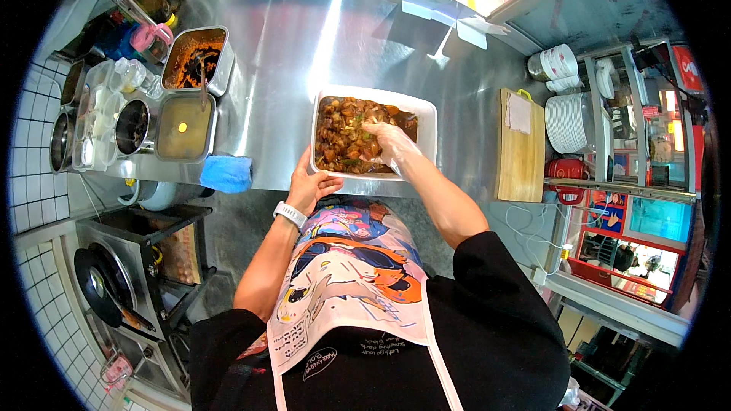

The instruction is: The person mixes a large batch of cooked food in a white rectangular container using a gloved hand. They then wipe the stainless steel countertop with a cloth and move the container aside. Finally, they open a large metal pot on the floor and place a ladle inside.

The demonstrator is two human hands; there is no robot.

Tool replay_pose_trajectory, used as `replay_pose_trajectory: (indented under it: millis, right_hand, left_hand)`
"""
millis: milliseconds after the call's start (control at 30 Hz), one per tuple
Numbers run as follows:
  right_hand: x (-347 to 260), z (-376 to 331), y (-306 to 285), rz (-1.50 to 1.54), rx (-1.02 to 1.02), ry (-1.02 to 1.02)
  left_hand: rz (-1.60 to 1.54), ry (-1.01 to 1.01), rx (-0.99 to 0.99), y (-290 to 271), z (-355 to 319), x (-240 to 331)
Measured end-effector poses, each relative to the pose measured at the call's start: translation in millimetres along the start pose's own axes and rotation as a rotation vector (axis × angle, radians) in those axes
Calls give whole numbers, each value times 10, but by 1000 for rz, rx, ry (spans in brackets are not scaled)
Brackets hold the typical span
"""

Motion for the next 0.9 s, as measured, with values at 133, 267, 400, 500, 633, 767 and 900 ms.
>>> replay_pose_trajectory:
  millis: [133,267,400,500,633,767,900]
  right_hand:
    - [-187,-35,360,-524,67,-448]
    - [-179,-180,667,-1172,180,-482]
    - [88,-74,747,-1509,77,-803]
    - [140,-133,580,-1686,-70,-950]
    - [87,-163,332,-2039,-249,-1163]
    - [-255,-407,79,-1920,-425,-1255]
    - [-637,-283,-296,-1391,-188,-986]
  left_hand:
    - [5,-6,26,-1,-34,16]
    - [53,-7,16,45,-64,43]
    - [37,-9,4,-3,-11,2]
    - [36,-15,15,-40,20,-21]
    - [25,-18,24,-4,-6,-9]
    - [42,-4,46,5,-31,42]
    - [26,9,24,-19,-2,15]
Point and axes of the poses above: each hand's wrist, its own z-axis towards the middle knuckle, its own y-axis out of the palm, x = y × z, the point moved 7 cm from there along z, towards the middle knuckle, and after that the axes turned 14 degrees about x, right-handed, at the moved point
